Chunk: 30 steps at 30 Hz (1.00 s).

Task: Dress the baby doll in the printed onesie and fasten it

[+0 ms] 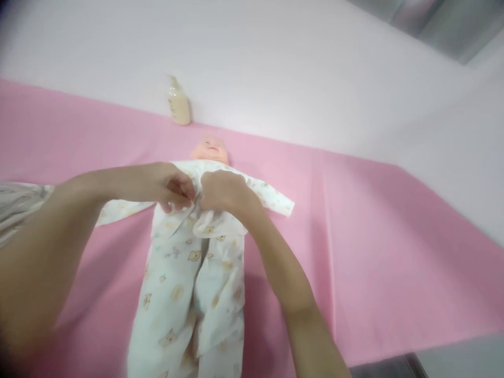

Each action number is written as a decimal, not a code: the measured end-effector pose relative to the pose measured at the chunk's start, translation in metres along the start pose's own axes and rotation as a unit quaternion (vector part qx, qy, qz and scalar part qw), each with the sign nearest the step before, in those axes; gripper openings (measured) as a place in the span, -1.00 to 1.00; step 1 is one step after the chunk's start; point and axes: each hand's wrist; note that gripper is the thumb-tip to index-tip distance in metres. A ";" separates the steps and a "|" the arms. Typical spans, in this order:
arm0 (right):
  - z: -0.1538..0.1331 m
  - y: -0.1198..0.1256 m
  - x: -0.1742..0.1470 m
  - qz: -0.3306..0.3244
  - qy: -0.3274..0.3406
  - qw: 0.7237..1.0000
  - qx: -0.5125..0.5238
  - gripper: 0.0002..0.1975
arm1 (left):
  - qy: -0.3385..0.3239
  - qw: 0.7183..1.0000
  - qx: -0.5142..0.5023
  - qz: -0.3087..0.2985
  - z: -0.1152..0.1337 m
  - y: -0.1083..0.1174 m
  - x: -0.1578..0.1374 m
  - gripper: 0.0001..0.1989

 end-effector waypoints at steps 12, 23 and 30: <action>0.002 -0.006 0.003 0.232 -0.019 0.967 0.105 -0.81 | -0.016 0.999 0.006 0.027 0.003 0.002 -0.005 -0.71; 0.006 0.007 -0.003 0.041 0.071 0.971 0.224 -0.74 | -0.023 0.998 -0.004 0.055 0.000 0.005 -0.005 -0.75; 0.012 0.006 0.000 0.026 0.080 0.959 0.270 -0.70 | -0.052 0.996 -0.035 0.064 -0.006 0.005 -0.004 -0.74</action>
Point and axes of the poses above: each hand's wrist, its own x-axis towards the middle knuckle, its own y-axis out of the back of the hand, z = x × y, and after that the axes turned 6 degrees about -y, right-handed
